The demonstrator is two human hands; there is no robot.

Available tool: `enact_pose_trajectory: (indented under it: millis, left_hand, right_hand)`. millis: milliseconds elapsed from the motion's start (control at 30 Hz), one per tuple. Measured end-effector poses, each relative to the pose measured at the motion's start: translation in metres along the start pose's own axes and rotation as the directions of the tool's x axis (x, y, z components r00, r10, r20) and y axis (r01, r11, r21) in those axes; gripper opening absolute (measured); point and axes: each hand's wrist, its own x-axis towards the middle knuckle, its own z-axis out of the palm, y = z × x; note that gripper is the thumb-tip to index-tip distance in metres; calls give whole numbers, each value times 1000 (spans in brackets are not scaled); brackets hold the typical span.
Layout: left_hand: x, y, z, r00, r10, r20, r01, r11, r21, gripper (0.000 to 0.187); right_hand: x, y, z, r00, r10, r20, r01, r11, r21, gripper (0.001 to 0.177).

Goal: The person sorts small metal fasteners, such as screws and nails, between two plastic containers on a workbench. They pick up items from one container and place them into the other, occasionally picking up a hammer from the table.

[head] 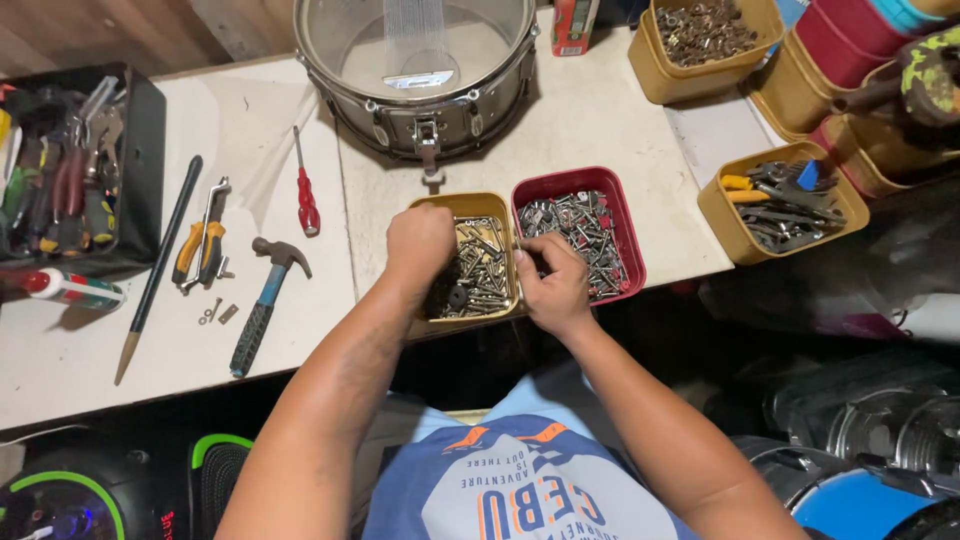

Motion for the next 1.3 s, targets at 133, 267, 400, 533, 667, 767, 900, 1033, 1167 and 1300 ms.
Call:
enact_pose_trajectory:
  millis: [133,267,400,533,667,767,900,1033,1167,1300]
  left_hand:
    - [11,10,-3,994,90,60,-98,986,135,20]
    - [17,14,7,984,112,139,-134,978,158,28]
    - [22,8,19,988,69,139,-72,997,11,27]
    - [27,7,16,991,21,132,-17,999,-30,27]
    - [33,8,18,981,-12,193,22,999,-50,30]
    - [38,7,18,969,-55,240,73,995,-68,29]
    - [48,5,36,967,-120,225,147,983,-109,28]
    - [37,17,12,967,-120,224,141,987,-80,27]
    - [5,33,-51,953,-192,235,279,861,-426,24]
    - [-33,26,-68,933,-234,273,357,507,-784,29]
  right_hand:
    - [-1,1,0,1000,11,-4,-11,1000,14,8]
    - [-1,2,1,999,30,13,-30,999,11,7]
    - [-1,3,1,999,34,40,-35,999,14,7]
    - [-1,2,1,998,35,46,-36,999,22,7]
    - [0,4,1,998,31,53,-32,999,18,7]
    - [-1,4,1,998,24,64,-25,1000,12,7]
    - [-3,8,4,997,23,72,-23,1000,-5,7]
    - [1,3,3,997,-10,71,12,1000,-23,7]
    - [-4,8,7,997,-30,77,36,997,-71,8]
    - [-6,-7,21,980,-135,146,159,973,-165,13]
